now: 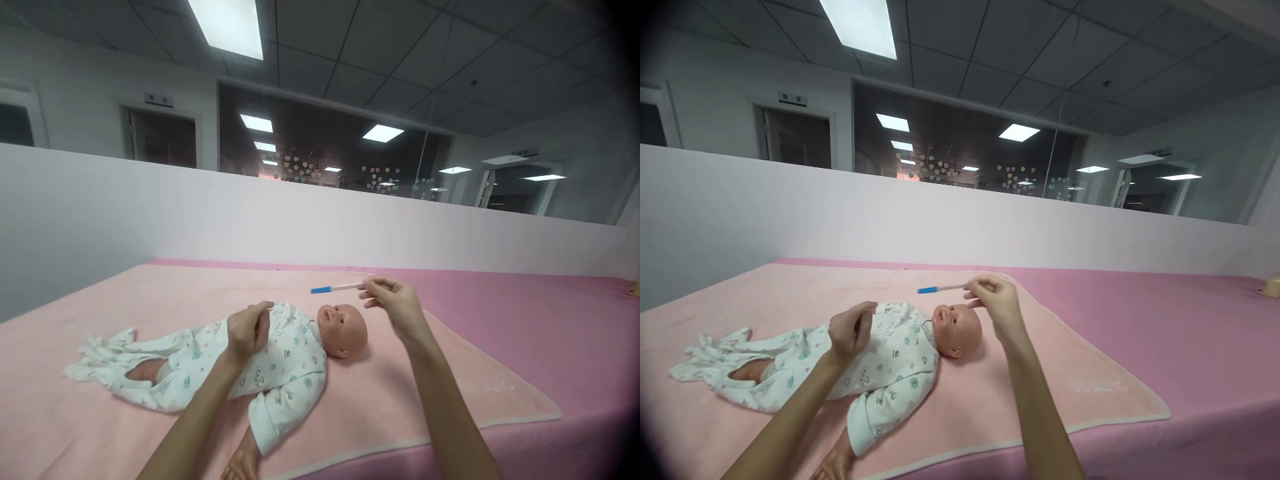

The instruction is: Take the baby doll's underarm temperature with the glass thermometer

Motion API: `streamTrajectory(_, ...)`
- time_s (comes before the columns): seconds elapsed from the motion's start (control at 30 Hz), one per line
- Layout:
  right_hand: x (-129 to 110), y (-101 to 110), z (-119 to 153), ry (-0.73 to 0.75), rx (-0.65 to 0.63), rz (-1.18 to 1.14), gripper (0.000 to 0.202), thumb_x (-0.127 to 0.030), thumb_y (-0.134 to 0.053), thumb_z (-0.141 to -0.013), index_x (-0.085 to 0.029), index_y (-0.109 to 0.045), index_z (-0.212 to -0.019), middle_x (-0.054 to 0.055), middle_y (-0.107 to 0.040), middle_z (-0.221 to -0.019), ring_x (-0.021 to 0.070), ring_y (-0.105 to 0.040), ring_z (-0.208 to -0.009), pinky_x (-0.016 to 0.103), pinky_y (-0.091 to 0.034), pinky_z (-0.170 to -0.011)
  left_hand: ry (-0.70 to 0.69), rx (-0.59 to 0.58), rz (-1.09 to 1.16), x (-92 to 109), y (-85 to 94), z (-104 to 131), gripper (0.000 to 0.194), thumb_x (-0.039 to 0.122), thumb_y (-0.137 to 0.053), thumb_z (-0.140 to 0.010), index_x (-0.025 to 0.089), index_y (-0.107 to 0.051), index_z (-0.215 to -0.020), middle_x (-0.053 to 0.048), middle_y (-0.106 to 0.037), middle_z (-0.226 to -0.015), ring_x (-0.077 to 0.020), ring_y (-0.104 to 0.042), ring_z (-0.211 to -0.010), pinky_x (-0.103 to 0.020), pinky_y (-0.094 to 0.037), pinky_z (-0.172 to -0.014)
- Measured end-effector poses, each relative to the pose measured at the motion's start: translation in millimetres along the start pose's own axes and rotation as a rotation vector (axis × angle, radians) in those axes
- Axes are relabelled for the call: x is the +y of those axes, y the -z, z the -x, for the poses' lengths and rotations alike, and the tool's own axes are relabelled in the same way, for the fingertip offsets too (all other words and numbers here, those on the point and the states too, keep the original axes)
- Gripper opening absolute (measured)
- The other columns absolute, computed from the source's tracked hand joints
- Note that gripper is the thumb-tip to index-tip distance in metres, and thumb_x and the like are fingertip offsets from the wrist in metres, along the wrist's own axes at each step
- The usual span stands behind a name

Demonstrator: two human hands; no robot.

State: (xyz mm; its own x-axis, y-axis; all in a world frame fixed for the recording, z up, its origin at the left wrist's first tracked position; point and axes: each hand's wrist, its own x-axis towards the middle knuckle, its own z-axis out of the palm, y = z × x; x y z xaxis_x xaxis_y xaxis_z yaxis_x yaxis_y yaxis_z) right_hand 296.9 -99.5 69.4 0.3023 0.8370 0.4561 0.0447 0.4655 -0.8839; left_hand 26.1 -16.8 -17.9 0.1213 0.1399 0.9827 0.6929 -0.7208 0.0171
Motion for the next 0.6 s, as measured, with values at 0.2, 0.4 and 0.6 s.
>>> streamTrajectory(0.2,27.5,-52.4,14.6,-0.155,-0.267,-0.240,0.023,-0.033,-0.068,-0.063,-0.013,-0.064,-0.072,0.004,-0.064,-0.070,0.0095,-0.056,-0.056,0.019,-0.044,-0.047,-0.079,0.006,-0.050,12.7,-0.6,0.3,0.020,0.021,-0.041,-0.082,0.018,-0.047,-0.102,0.000,-0.058,-0.054,-0.0115,-0.052,-0.043,-0.023,-0.040,-0.049)
streamTrajectory(0.4,24.6,-63.9,24.3,-0.188,-0.328,-0.274,0.020,-0.033,-0.067,-0.065,-0.015,-0.061,-0.070,0.002,-0.062,-0.069,0.0081,-0.052,-0.053,0.019,-0.043,-0.046,-0.097,0.067,0.013,11.5,-0.8,-2.3,0.018,0.018,-0.035,-0.087,0.019,-0.041,-0.103,-0.005,-0.062,-0.070,-0.0133,-0.057,-0.055,-0.023,-0.042,-0.051)
streamTrajectory(0.6,21.5,-77.5,26.3,-0.235,-0.315,-0.477,0.019,-0.033,-0.063,-0.068,-0.019,-0.053,-0.074,-0.005,-0.052,-0.055,0.0054,-0.045,-0.045,0.015,-0.032,-0.038,-0.133,0.107,0.026,13.4,-5.3,-1.6,0.019,0.017,-0.037,-0.087,0.019,-0.041,-0.105,-0.004,-0.062,-0.072,-0.0126,-0.057,-0.055,-0.022,-0.043,-0.050)
